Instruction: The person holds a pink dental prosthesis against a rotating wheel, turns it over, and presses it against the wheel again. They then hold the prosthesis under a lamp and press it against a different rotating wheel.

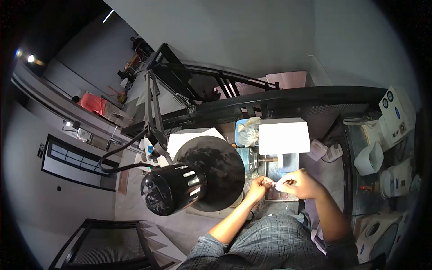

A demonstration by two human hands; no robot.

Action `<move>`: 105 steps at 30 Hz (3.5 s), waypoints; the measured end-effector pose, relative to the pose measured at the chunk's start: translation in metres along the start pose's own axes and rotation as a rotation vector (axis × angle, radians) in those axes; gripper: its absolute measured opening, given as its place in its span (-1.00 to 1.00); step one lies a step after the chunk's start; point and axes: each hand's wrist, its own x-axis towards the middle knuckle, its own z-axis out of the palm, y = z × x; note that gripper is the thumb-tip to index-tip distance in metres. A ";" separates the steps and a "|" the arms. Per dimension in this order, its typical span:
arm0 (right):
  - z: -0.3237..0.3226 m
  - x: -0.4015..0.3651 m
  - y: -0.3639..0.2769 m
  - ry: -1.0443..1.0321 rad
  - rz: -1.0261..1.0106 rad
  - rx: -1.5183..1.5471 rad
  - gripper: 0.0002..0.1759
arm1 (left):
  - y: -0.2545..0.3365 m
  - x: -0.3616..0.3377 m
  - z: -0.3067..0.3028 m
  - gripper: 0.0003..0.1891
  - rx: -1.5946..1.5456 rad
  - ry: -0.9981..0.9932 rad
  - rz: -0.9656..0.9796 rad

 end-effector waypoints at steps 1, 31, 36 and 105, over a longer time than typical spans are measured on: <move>0.007 0.009 0.041 0.017 0.132 0.018 -0.69 | -0.015 0.011 -0.001 -0.93 -0.026 -0.004 -0.033; 0.064 0.071 0.214 0.476 0.309 0.222 -0.79 | -0.049 0.084 0.048 -0.99 -0.543 0.433 -0.083; 0.066 0.074 0.225 0.512 0.302 0.139 -0.79 | -0.042 0.090 0.048 -0.98 -0.479 0.435 -0.148; 0.059 0.069 0.215 0.535 0.342 0.301 -0.80 | -0.055 0.097 0.047 -0.90 -0.544 0.389 -0.190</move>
